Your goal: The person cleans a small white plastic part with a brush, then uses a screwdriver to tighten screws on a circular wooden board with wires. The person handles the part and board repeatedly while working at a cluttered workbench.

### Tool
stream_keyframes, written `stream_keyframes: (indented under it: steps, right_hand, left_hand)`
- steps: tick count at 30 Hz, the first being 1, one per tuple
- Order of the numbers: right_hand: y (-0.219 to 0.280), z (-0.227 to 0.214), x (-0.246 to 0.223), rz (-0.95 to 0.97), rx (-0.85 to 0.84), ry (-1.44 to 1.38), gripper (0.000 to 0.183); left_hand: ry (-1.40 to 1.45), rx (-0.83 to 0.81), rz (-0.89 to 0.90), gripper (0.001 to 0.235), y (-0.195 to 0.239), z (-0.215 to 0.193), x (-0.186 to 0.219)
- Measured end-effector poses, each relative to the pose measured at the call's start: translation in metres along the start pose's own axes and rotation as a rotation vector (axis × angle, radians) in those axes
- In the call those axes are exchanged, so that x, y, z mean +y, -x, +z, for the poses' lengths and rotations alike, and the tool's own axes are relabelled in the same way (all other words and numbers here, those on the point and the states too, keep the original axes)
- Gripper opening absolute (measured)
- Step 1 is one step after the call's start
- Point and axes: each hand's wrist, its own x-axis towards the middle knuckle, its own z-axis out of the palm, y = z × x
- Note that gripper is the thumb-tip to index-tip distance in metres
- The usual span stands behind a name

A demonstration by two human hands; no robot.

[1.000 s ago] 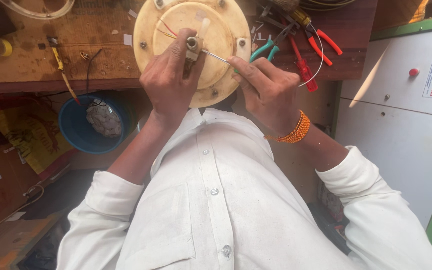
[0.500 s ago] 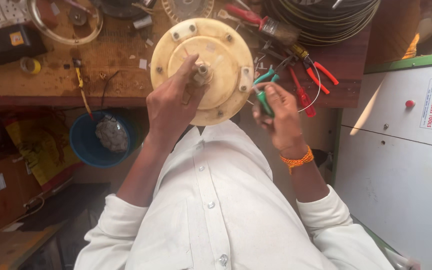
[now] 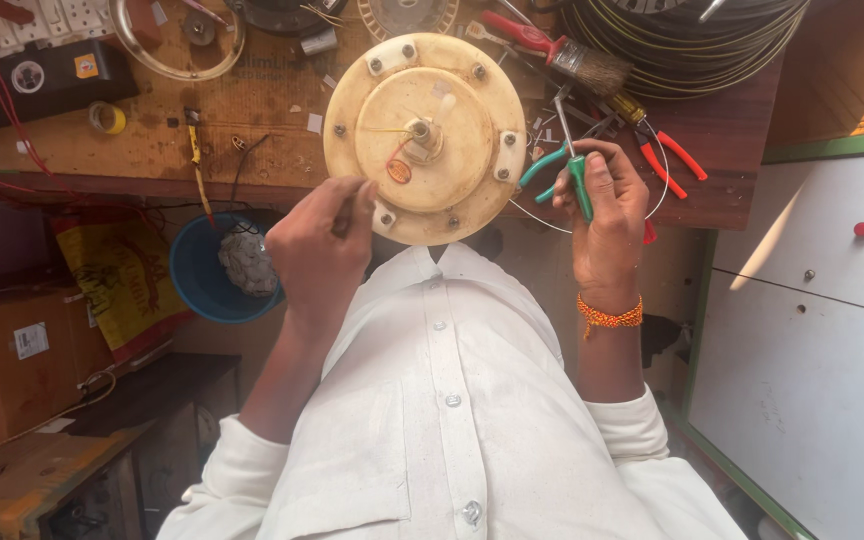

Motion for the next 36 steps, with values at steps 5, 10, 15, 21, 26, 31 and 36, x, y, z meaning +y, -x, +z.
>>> stream_keyframes:
  steps: [5,10,15,21,26,31,36]
  right_hand:
    - [0.005,-0.006,0.002,0.011,-0.040,0.063,0.023]
    - [0.012,0.004,-0.005,-0.020,-0.082,0.222,0.025]
    - [0.015,0.012,-0.012,-0.043,-0.115,0.161,0.024]
    - [0.017,0.021,-0.003,-0.133,-0.080,0.276,0.027]
    - [-0.005,0.043,0.004,-0.319,-0.059,0.635,0.017]
    - [-0.022,0.070,0.011,-0.718,-0.101,0.806,0.022]
    - [-0.028,0.084,0.013,-0.696,-0.134,0.850,0.025]
  left_hand:
    - [0.159,-0.049,0.113,0.009,-0.034,-0.032,0.013]
    - [-0.139,-0.171,0.726,0.044,-0.088,-0.019,0.017]
    - [0.171,-0.396,0.234,0.027,-0.079,-0.001,0.018]
    - [0.102,-0.216,0.049,0.024,-0.053,0.008,0.021]
    - [0.001,-0.137,-0.020,0.023,-0.047,0.010,0.034]
    - [-0.003,-0.120,-0.085,0.025,-0.044,0.012,0.036]
    - [0.000,-0.063,-0.063,0.026,-0.038,0.017,0.032]
